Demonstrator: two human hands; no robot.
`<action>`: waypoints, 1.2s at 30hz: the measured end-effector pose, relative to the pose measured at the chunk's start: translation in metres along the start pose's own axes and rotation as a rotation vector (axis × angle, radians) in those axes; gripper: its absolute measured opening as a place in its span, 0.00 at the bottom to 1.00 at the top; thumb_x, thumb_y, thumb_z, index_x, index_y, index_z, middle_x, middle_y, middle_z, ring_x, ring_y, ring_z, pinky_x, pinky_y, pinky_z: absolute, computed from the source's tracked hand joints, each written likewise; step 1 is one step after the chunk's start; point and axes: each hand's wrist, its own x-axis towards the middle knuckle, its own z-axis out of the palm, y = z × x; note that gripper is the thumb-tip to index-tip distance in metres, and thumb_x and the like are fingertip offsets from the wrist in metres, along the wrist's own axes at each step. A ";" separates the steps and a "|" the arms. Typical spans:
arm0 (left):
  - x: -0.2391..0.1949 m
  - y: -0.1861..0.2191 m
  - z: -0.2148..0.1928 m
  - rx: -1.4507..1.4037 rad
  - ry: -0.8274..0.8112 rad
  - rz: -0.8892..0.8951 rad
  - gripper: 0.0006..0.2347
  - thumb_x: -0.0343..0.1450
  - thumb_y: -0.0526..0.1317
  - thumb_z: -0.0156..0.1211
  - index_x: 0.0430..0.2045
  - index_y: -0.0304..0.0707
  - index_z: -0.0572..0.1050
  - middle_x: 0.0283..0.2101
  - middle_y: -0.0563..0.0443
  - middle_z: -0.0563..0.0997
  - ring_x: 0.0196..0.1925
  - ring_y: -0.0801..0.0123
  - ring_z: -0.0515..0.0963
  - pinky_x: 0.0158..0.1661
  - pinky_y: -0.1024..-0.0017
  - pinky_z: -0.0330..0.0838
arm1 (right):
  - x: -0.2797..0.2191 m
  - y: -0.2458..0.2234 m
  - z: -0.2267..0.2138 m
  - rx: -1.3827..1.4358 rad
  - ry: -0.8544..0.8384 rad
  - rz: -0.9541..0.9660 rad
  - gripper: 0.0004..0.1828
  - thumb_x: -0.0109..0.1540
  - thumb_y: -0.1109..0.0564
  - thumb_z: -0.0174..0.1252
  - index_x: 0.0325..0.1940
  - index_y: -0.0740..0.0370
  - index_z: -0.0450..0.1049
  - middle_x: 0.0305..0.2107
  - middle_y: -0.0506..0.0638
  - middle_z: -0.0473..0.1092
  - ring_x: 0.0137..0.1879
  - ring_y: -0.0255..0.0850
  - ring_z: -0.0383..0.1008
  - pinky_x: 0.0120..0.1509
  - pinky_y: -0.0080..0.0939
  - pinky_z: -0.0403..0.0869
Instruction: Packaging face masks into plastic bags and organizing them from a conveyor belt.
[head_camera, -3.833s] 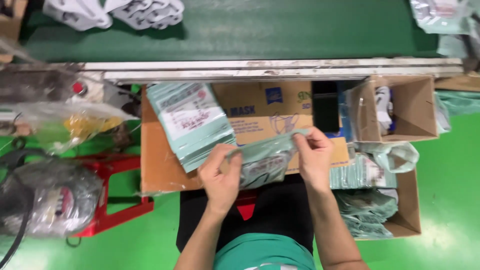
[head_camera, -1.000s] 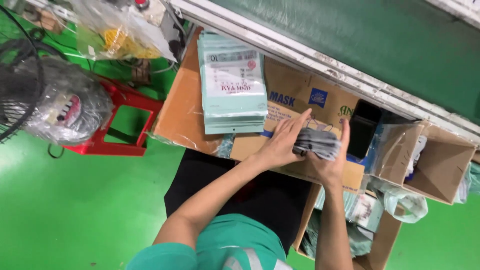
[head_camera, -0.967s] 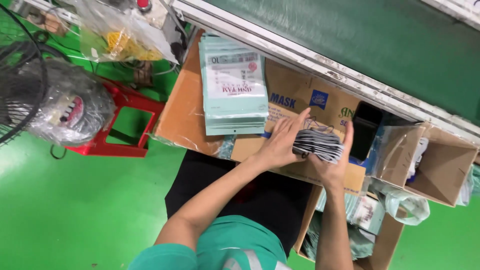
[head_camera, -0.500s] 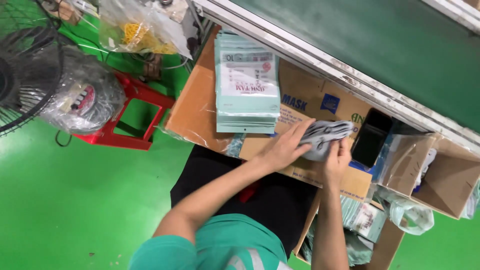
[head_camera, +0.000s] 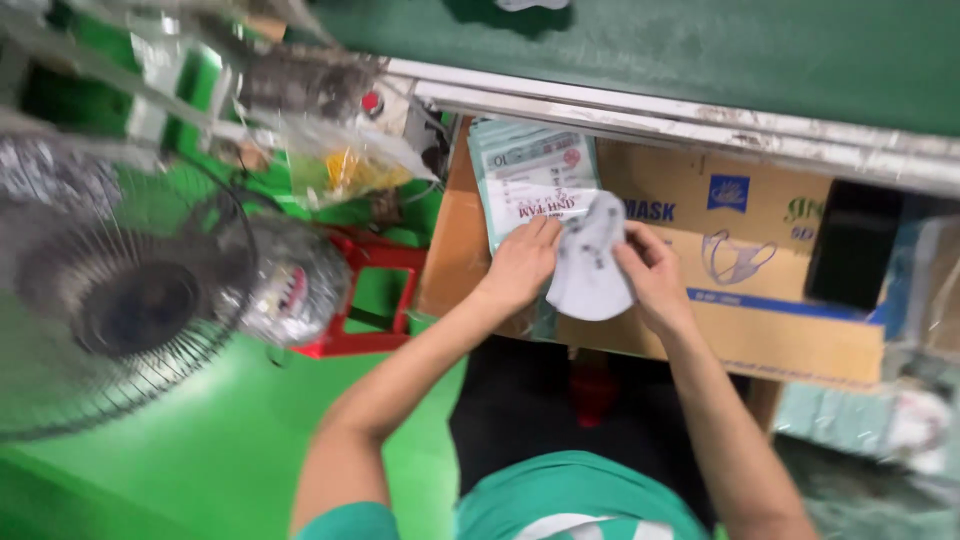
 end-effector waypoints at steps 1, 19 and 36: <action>0.005 0.000 -0.002 -0.034 0.008 -0.036 0.07 0.66 0.32 0.58 0.36 0.32 0.74 0.41 0.45 0.74 0.47 0.55 0.76 0.45 0.63 0.74 | 0.002 0.006 0.003 -0.170 -0.067 0.022 0.16 0.69 0.61 0.55 0.60 0.68 0.71 0.45 0.48 0.73 0.50 0.31 0.71 0.55 0.33 0.72; 0.054 0.071 -0.075 -0.264 0.385 -0.128 0.07 0.67 0.27 0.68 0.34 0.30 0.77 0.37 0.44 0.79 0.39 0.53 0.78 0.41 0.61 0.73 | -0.029 -0.055 0.037 -1.027 0.257 -0.348 0.14 0.56 0.59 0.69 0.41 0.69 0.77 0.38 0.54 0.72 0.44 0.47 0.75 0.47 0.44 0.73; 0.013 0.093 -0.025 -1.254 0.548 -0.955 0.21 0.71 0.32 0.64 0.59 0.26 0.69 0.58 0.41 0.76 0.58 0.62 0.76 0.59 0.68 0.70 | -0.033 -0.004 0.026 -0.106 0.202 -0.258 0.23 0.61 0.61 0.65 0.60 0.65 0.69 0.47 0.48 0.71 0.53 0.34 0.72 0.58 0.34 0.73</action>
